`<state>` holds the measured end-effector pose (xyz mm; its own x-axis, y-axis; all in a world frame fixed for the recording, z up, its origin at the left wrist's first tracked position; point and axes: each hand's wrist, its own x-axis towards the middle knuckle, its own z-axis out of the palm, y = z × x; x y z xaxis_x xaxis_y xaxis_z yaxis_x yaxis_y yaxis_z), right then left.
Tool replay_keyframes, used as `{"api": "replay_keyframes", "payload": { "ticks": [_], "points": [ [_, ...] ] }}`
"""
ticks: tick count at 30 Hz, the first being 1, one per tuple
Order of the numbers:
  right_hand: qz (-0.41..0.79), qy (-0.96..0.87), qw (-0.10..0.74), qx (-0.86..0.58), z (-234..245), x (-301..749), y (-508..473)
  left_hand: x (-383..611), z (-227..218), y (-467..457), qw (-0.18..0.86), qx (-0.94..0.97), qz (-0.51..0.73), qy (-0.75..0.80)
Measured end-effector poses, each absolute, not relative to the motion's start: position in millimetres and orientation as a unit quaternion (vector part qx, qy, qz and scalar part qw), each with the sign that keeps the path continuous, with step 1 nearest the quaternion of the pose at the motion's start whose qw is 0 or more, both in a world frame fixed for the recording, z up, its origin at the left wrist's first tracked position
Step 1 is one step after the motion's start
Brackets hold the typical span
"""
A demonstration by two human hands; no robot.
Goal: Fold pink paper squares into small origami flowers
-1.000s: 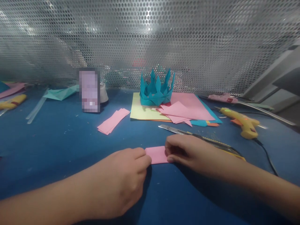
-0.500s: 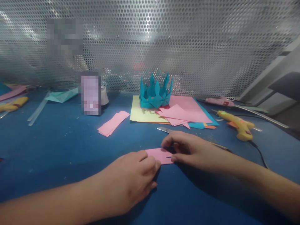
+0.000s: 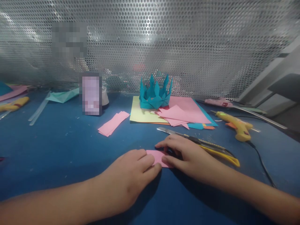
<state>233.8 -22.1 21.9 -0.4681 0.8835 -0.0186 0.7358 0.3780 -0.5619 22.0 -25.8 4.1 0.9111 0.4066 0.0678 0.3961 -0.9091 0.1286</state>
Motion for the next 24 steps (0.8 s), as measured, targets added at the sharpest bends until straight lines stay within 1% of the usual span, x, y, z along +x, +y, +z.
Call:
{"api": "replay_keyframes", "payload": {
  "ticks": [5, 8, 11, 14, 18, 24],
  "points": [
    [0.250, -0.809, 0.155, -0.509, 19, 230, -22, 24, 3, -17, 0.080, 0.959, 0.121, 0.245],
    [0.240, -0.805, 0.167, -0.516, 16, 228, -23, 26, 1, -11, 0.121, 0.943, 0.176, 0.254],
    [0.247, -0.798, 0.172, -0.523, 13, 228, -22, 26, -1, -7, 0.171, 0.922, 0.206, 0.280],
    [0.256, -0.788, 0.179, -0.530, 11, 228, -21, 26, 0, -5, 0.219, 0.898, 0.207, 0.319],
    [0.223, -0.809, 0.199, -0.507, 9, 226, -20, 25, 3, -4, 0.298, 0.874, 0.181, 0.339],
    [0.160, -0.847, 0.225, -0.454, 5, 224, -23, 26, 1, -4, 0.336, 0.858, 0.182, 0.342]
  ]
}}
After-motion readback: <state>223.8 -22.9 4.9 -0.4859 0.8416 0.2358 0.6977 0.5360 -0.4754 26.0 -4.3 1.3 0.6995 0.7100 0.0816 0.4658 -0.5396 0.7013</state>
